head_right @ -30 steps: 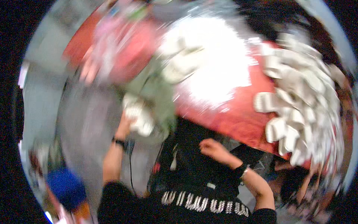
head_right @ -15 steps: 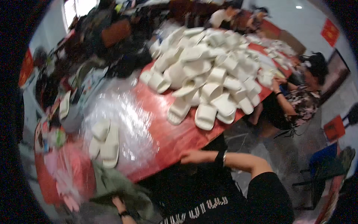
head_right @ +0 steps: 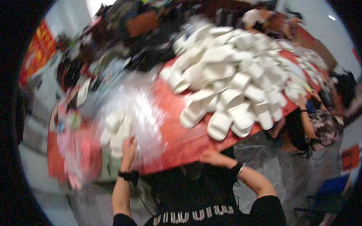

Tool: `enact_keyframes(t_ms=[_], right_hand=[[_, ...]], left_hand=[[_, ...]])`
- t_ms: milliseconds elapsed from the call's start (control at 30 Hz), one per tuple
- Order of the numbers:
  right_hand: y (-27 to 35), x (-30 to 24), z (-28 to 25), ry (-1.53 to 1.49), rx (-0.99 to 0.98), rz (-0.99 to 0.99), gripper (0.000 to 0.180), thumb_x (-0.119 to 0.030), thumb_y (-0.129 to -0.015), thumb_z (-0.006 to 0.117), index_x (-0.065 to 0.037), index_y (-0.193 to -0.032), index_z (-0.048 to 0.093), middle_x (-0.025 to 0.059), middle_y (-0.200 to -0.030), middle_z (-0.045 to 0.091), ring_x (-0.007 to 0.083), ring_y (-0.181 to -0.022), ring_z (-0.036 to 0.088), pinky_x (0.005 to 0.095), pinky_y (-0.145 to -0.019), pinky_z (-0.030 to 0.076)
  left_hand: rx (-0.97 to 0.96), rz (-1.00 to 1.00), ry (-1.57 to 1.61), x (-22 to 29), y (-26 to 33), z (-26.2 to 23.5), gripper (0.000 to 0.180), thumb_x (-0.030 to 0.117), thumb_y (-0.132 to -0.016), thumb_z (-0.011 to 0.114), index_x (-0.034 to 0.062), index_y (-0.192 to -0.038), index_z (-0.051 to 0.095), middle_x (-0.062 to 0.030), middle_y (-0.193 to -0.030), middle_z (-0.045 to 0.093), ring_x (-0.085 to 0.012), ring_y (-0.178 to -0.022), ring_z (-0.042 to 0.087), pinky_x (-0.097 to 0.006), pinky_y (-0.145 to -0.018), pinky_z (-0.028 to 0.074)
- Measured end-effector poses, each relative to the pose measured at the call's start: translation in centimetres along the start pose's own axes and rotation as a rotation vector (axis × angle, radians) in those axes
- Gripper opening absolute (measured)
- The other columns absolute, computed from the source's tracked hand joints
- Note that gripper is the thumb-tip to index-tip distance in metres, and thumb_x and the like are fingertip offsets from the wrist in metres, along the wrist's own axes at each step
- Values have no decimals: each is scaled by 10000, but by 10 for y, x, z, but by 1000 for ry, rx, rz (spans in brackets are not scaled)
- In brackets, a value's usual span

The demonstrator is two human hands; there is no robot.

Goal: Sort pairs of white slippers and place them into plastic bags for packaging.

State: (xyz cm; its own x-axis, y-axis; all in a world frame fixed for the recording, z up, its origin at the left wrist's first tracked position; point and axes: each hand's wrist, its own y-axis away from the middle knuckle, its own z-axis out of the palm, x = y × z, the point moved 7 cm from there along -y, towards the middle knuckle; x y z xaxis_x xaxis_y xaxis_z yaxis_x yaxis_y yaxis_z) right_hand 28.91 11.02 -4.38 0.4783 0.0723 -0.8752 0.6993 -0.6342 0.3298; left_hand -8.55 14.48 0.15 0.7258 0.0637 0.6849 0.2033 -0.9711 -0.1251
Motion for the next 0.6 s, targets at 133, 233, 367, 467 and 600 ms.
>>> enact_keyframes(t_ms=[133, 233, 367, 467, 600], right_hand=[[58, 53, -4, 834, 207, 156, 358, -390, -842, 466, -98, -1030, 555, 73, -1115, 539, 259, -1045, 480, 440, -878, 348], [84, 94, -15, 931, 248, 245, 391, -423, -833, 461, -111, -1061, 522, 59, -1141, 506, 245, -1093, 432, 505, -906, 291], [67, 99, -31, 1061, 250, 242, 385, -422, -830, 445, -99, -1015, 542, 84, -1003, 528, 258, -1008, 471, 526, -903, 274], [52, 115, -16, 1154, 347, 266, 380, -368, -763, 474, -75, -986, 565, 128, -1049, 549, 273, -1067, 464, 545, -944, 222], [48, 104, -15, 1187, 625, 117, 341, -330, -727, 452, -69, -849, 634, 131, -960, 604, 290, -1006, 514, 498, -941, 258]], left_hand=[[8, 135, -444, -12, -16, 65, 619, 307, -676, 669, -2, -1169, 458, -233, -1182, 444, -364, -1110, 406, -435, -951, 309], [24, -13, -480, -27, -18, 81, 674, 389, -674, 659, 84, -1231, 434, -143, -1282, 402, -355, -1163, 363, -460, -978, 250], [161, 58, -292, -36, -29, 68, 347, 252, -741, 586, 46, -1020, 584, -155, -1051, 557, -317, -1031, 472, -427, -916, 313], [111, 38, -84, -27, -38, 50, 234, 182, -744, 552, 21, -898, 623, -168, -896, 601, -312, -830, 542, -382, -779, 399], [6, -118, 147, -91, -52, 38, 207, 132, -830, 459, -25, -868, 588, -132, -835, 597, -234, -720, 544, -340, -614, 423]])
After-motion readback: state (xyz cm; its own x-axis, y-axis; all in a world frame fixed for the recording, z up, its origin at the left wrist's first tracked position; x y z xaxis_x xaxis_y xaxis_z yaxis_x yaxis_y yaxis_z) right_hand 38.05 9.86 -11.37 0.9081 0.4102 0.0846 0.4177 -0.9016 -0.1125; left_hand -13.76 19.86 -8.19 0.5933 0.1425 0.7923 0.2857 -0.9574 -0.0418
